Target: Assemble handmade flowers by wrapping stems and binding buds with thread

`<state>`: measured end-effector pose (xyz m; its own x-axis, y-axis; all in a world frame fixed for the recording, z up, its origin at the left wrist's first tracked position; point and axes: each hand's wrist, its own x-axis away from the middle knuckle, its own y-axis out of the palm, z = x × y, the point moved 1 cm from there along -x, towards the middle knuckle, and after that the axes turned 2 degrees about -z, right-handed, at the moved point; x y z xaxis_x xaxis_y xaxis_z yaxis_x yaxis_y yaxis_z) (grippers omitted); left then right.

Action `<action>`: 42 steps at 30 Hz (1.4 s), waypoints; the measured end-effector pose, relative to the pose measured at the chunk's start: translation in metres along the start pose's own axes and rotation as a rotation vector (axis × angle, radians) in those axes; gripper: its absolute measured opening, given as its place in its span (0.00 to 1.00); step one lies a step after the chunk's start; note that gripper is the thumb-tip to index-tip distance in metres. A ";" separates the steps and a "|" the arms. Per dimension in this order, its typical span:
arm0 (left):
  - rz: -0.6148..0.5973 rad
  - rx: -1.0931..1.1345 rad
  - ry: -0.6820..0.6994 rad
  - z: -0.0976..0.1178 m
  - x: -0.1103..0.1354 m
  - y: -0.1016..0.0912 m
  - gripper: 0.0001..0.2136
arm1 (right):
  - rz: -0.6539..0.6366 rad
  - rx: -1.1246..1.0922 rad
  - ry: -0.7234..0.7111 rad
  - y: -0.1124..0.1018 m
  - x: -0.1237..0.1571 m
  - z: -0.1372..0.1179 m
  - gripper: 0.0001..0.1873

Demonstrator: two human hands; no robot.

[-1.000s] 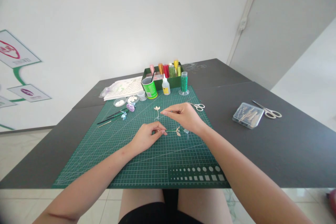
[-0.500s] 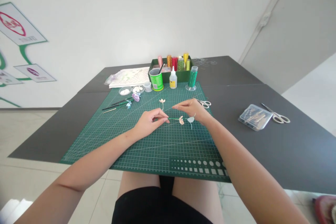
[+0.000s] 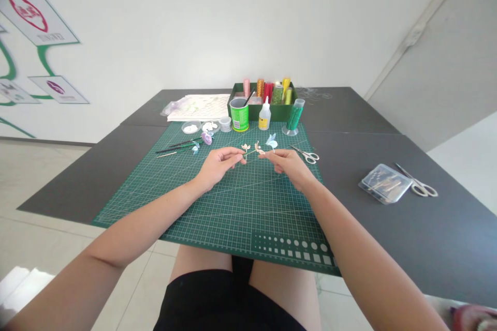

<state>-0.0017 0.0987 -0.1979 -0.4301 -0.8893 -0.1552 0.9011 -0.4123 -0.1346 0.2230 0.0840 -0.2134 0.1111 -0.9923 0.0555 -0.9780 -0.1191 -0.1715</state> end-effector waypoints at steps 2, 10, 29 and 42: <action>0.028 0.065 -0.027 -0.002 -0.002 -0.001 0.13 | 0.127 -0.027 -0.046 -0.004 -0.003 0.001 0.22; 0.061 0.141 -0.133 -0.005 -0.002 0.001 0.12 | 0.413 0.094 -0.238 -0.002 -0.007 0.004 0.20; 0.113 0.164 -0.138 -0.007 -0.001 0.005 0.13 | 0.112 0.371 -0.282 0.052 0.022 -0.014 0.16; 0.029 -0.125 -0.133 -0.018 -0.004 -0.001 0.09 | -0.004 0.389 -0.355 0.046 0.032 -0.027 0.17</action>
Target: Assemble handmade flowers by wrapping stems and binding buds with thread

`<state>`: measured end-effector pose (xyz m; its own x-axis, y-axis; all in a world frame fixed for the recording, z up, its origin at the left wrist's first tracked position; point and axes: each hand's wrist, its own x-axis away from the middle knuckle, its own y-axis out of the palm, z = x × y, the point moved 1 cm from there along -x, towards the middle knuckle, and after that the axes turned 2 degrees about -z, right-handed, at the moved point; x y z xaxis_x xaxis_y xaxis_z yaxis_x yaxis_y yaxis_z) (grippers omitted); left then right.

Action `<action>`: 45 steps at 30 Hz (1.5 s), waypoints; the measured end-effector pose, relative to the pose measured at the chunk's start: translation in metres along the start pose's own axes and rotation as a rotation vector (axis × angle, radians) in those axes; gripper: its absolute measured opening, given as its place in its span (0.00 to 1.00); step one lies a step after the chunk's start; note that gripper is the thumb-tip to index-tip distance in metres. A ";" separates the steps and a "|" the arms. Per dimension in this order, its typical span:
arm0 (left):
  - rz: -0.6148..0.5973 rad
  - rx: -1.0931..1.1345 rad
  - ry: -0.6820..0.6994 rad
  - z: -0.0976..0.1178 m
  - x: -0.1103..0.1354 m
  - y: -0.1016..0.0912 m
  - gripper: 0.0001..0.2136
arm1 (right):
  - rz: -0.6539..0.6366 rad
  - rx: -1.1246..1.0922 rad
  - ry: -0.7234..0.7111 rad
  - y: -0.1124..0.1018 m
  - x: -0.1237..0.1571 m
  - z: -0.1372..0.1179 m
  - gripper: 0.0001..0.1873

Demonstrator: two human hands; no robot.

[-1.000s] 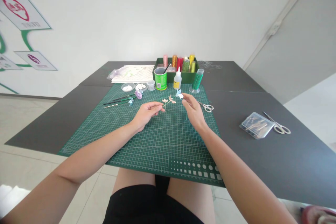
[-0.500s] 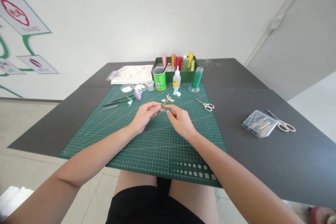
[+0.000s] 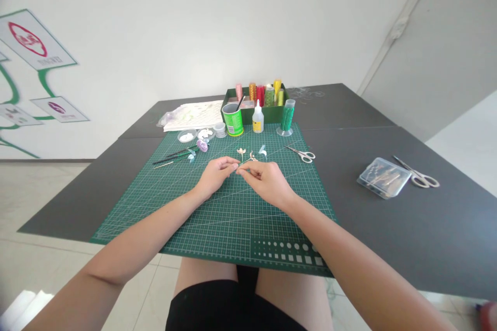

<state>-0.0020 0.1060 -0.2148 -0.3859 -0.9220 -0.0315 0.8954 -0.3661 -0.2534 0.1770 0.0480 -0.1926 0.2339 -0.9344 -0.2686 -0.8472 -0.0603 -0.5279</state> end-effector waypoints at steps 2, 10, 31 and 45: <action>-0.065 -0.065 0.024 0.002 0.001 0.001 0.07 | 0.023 -0.058 0.004 -0.005 0.000 -0.004 0.17; -0.235 -0.275 0.122 0.011 0.014 0.010 0.06 | 0.197 -0.323 0.106 -0.029 -0.003 -0.007 0.18; -0.278 -0.228 0.224 0.032 0.034 0.017 0.07 | 0.037 -0.354 0.317 -0.047 -0.016 0.041 0.28; 0.079 0.257 0.069 0.027 0.014 0.003 0.13 | 0.094 -0.332 0.375 -0.043 -0.019 0.048 0.19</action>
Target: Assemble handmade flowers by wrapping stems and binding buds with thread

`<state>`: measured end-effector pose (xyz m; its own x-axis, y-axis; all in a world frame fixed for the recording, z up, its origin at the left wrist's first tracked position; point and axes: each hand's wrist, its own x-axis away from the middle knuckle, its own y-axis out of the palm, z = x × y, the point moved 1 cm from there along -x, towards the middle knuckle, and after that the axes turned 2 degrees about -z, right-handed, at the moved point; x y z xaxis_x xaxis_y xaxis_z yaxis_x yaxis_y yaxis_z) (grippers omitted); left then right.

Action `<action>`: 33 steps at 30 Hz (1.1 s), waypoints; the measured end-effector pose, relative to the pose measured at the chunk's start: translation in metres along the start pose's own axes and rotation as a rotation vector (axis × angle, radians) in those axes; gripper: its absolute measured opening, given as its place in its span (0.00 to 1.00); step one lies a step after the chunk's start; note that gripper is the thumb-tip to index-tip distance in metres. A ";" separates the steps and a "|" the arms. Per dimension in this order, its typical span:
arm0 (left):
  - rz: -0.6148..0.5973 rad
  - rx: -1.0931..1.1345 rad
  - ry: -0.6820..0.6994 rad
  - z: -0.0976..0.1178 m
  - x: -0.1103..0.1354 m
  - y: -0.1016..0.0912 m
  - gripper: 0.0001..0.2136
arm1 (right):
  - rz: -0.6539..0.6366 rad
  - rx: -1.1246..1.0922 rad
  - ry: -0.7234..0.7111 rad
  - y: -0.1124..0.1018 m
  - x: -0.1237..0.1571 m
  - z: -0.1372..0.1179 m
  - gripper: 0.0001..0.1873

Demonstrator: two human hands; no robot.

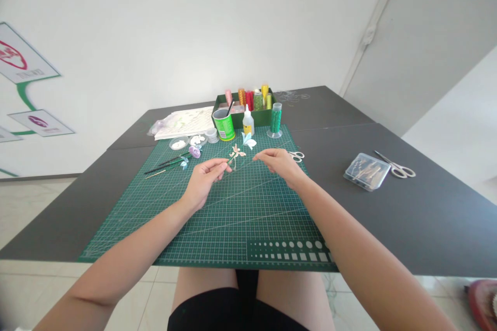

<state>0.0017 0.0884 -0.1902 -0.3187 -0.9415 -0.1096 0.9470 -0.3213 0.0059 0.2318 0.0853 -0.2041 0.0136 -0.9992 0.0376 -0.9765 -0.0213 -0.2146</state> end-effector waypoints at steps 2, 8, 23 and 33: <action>0.019 0.033 -0.019 -0.001 -0.002 -0.002 0.14 | 0.082 -0.037 0.019 -0.001 -0.003 0.004 0.15; 0.026 0.049 -0.052 -0.003 -0.002 -0.002 0.15 | 0.365 0.191 -0.231 0.011 -0.004 0.006 0.15; 0.044 0.014 -0.042 -0.004 -0.001 0.000 0.14 | -0.283 -0.294 -0.051 0.056 0.027 -0.017 0.26; 0.082 -0.119 -0.070 -0.011 -0.005 -0.004 0.13 | -0.126 0.221 -0.275 0.053 0.030 -0.022 0.12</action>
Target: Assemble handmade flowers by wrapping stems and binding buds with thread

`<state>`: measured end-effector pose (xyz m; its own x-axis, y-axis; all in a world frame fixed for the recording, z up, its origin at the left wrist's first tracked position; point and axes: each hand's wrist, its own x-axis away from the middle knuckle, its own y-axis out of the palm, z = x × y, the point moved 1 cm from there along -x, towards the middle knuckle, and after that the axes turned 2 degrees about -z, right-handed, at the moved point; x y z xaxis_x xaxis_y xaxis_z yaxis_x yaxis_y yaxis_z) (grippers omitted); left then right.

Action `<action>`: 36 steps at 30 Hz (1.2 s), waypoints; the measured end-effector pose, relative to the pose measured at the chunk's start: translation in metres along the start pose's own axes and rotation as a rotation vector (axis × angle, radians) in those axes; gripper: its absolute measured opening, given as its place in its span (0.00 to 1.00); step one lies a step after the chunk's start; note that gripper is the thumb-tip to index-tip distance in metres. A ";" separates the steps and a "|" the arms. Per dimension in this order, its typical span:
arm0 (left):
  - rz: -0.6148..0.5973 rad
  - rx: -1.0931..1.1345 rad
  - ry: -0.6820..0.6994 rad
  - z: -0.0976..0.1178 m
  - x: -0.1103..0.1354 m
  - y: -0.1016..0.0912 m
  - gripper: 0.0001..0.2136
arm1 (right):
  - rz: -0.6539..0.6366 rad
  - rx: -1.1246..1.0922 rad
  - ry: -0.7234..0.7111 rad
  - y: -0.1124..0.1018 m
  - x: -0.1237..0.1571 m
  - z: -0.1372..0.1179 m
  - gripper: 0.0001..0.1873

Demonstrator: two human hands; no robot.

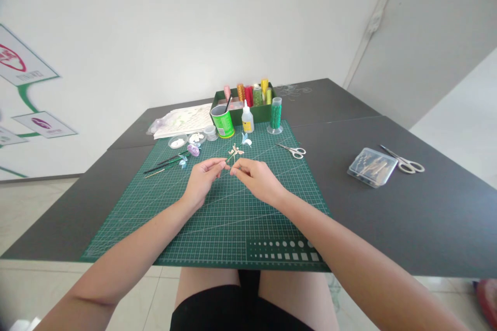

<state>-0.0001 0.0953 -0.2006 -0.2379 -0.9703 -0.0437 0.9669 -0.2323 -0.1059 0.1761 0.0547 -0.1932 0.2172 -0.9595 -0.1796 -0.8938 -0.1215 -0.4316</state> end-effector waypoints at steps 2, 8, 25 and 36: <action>-0.032 -0.054 -0.002 -0.001 -0.001 0.000 0.12 | -0.003 0.022 -0.033 -0.002 0.002 -0.004 0.14; -0.208 -0.277 0.044 -0.005 0.001 0.000 0.05 | 0.043 -0.082 -0.082 -0.017 0.007 -0.015 0.16; -0.487 -0.493 0.217 0.007 0.021 0.012 0.04 | 0.246 -0.123 0.024 -0.047 -0.004 0.002 0.11; -0.391 -0.344 0.325 0.016 0.027 0.011 0.05 | 0.151 -0.063 0.052 -0.051 -0.017 0.033 0.14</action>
<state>0.0056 0.0656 -0.1868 -0.6377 -0.7344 -0.2322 0.7298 -0.4796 -0.4872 0.2312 0.0853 -0.1976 0.0595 -0.9798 -0.1911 -0.9378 0.0107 -0.3470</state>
